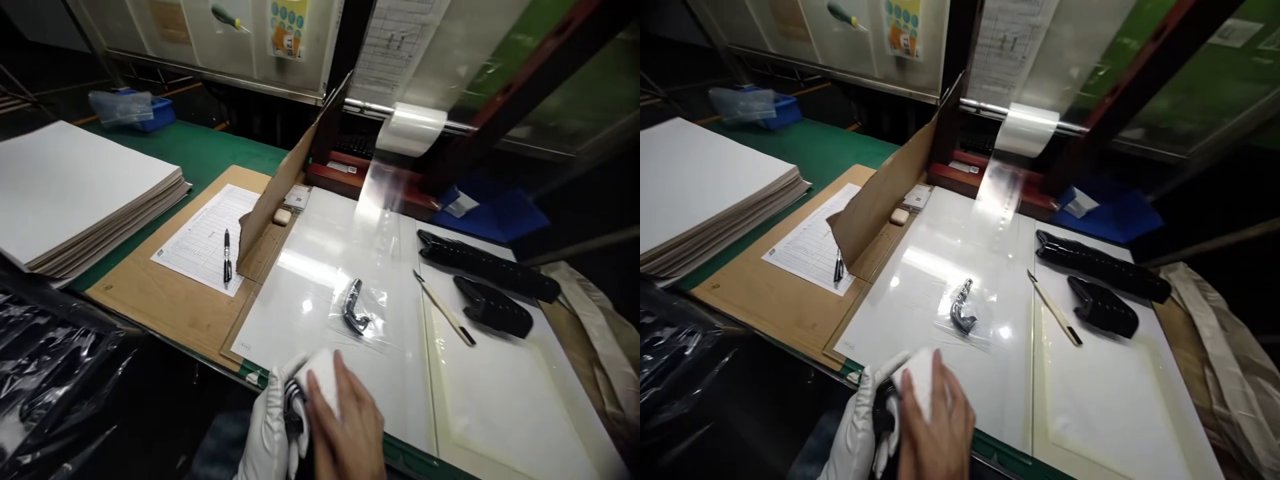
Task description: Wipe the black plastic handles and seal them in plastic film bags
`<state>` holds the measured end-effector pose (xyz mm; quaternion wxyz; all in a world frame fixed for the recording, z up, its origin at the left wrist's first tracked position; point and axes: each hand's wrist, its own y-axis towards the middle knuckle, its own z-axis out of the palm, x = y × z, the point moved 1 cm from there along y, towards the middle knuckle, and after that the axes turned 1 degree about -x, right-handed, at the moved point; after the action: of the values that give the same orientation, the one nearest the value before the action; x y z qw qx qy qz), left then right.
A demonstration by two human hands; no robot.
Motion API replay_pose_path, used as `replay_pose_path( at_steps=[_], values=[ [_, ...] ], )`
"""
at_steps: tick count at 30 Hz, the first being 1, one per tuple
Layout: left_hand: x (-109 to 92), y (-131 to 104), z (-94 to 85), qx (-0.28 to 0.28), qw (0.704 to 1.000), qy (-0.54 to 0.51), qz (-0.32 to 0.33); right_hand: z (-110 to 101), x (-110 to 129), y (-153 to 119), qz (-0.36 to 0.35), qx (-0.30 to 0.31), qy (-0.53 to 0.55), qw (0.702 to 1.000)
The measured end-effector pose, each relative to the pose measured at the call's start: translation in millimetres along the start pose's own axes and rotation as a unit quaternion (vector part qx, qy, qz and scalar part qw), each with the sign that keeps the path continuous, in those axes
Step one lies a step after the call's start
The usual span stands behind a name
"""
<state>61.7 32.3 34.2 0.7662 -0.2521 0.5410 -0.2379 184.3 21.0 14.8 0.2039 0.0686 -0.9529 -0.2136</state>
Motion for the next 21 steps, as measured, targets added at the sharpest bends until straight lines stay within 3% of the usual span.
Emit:
replay_pose_path(
  at_steps=[3,9,12,14,16,18,19,21],
  values=[
    [-0.9,1.4,-2.0,-0.009,1.000,0.017,0.004,-3.9,5.1,-0.4,0.059,-0.009,-0.004,0.998],
    [0.6,10.2,-0.1,-0.009,0.998,0.066,0.005,-5.4,-9.7,-4.6,0.062,-0.027,0.037,0.997],
    [-12.3,9.5,-3.6,0.022,0.993,0.114,-0.004,-23.1,-25.1,0.7,0.161,-0.012,0.102,0.982],
    [-28.4,6.7,-9.9,0.063,0.989,0.135,-0.005,-40.0,-30.3,8.0,0.285,0.062,0.236,0.927],
    [-45.6,3.3,-16.9,0.119,0.984,0.133,-0.011,-56.1,-29.6,16.1,0.389,0.186,0.378,0.819],
    [-58.9,0.7,-21.6,0.184,0.972,0.146,-0.011,-68.8,-25.1,23.5,0.421,0.280,0.463,0.728],
    [-63.5,-0.1,-22.7,0.195,0.968,0.156,0.000,-72.8,-22.6,26.4,0.417,0.301,0.486,0.707],
    [-68.1,-0.5,-22.9,0.151,0.974,0.167,0.033,-75.3,-18.6,29.7,0.389,0.309,0.511,0.702]
  ],
)
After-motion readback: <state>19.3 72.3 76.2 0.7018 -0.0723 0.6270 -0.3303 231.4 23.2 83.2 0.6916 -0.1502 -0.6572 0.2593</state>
